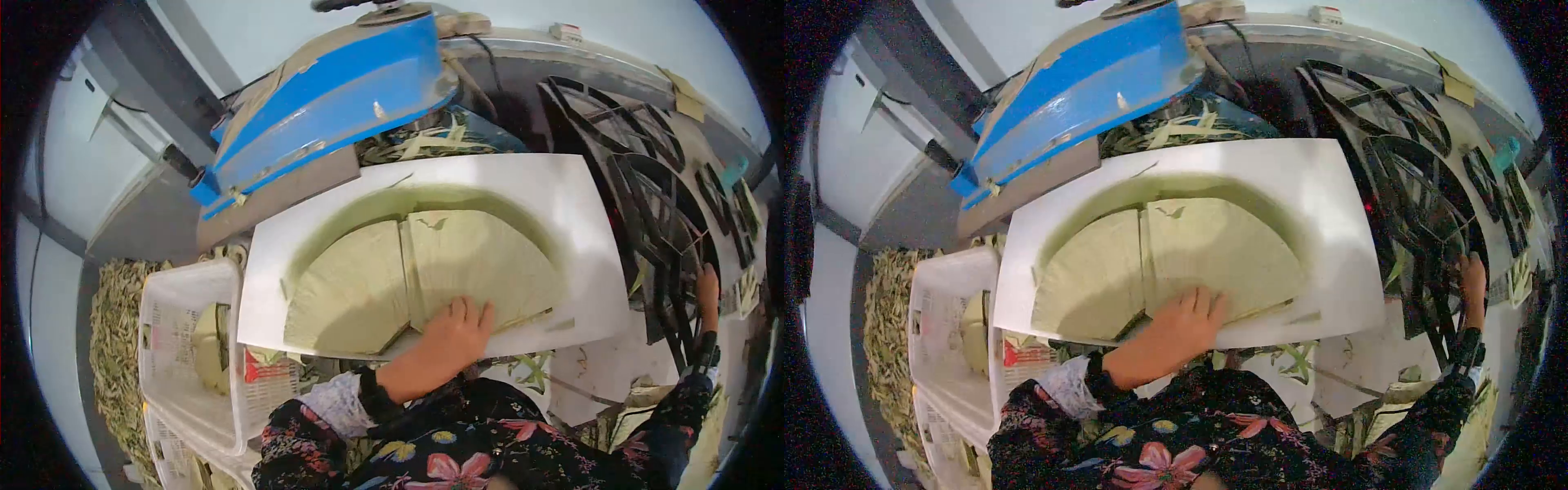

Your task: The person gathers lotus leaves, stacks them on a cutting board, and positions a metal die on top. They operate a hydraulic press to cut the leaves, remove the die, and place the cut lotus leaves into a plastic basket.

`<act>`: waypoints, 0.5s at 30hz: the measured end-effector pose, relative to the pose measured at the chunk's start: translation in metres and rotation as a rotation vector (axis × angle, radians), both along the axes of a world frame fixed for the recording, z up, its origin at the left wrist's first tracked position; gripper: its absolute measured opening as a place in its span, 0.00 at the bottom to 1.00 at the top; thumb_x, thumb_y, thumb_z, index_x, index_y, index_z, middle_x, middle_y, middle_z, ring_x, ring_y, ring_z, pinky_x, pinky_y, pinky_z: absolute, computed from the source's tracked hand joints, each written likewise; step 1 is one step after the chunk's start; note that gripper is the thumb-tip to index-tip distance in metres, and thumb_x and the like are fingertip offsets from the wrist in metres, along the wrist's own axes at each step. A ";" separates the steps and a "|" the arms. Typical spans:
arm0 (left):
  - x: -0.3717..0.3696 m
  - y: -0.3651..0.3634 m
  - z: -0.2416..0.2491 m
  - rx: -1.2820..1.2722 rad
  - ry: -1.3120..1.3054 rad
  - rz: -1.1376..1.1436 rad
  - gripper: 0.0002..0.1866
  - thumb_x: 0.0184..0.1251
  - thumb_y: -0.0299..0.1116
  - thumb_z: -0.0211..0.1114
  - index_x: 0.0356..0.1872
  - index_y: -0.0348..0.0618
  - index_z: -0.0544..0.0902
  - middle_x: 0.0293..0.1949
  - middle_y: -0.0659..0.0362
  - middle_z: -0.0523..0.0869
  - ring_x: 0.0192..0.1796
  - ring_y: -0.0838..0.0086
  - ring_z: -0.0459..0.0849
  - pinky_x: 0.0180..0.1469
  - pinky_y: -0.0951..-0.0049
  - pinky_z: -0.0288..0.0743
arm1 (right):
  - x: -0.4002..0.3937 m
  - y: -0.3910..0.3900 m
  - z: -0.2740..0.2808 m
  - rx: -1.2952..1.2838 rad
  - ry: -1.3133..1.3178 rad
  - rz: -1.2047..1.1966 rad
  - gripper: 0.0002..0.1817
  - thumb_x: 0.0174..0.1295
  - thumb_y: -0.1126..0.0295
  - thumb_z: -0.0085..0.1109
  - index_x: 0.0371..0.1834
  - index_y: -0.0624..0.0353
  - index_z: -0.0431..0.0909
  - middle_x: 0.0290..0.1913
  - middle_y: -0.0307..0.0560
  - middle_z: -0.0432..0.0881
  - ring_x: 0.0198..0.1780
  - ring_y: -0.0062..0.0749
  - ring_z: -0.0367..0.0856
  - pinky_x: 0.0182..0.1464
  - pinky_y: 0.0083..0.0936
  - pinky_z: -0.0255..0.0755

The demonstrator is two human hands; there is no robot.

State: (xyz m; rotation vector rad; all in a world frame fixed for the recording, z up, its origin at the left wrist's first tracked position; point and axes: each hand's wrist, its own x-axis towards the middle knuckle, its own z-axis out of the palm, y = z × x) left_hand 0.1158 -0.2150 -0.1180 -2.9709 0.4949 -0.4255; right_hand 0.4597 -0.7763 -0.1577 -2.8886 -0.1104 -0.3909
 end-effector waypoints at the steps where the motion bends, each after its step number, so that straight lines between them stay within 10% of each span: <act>1: 0.001 -0.002 -0.001 0.004 -0.014 0.009 0.25 0.49 0.29 0.58 0.51 0.30 0.72 0.35 0.43 0.78 0.37 0.57 0.81 0.33 0.70 0.77 | 0.024 -0.027 -0.017 0.045 0.030 -0.023 0.19 0.64 0.59 0.48 0.45 0.67 0.71 0.40 0.68 0.76 0.44 0.66 0.72 0.46 0.46 0.66; 7: 0.007 -0.021 -0.019 0.103 -0.099 0.107 0.23 0.50 0.30 0.57 0.49 0.31 0.74 0.31 0.41 0.80 0.35 0.55 0.82 0.32 0.68 0.77 | 0.014 0.065 0.029 -0.355 -0.259 -0.008 0.25 0.64 0.62 0.54 0.59 0.65 0.66 0.55 0.61 0.74 0.56 0.53 0.73 0.55 0.39 0.67; 15: -0.014 0.030 0.022 -0.472 -0.059 0.205 0.21 0.52 0.26 0.59 0.50 0.35 0.74 0.28 0.45 0.83 0.28 0.61 0.84 0.21 0.66 0.74 | -0.127 0.335 0.103 0.294 -0.236 0.636 0.19 0.58 0.76 0.57 0.53 0.63 0.70 0.50 0.57 0.75 0.53 0.49 0.75 0.56 0.33 0.68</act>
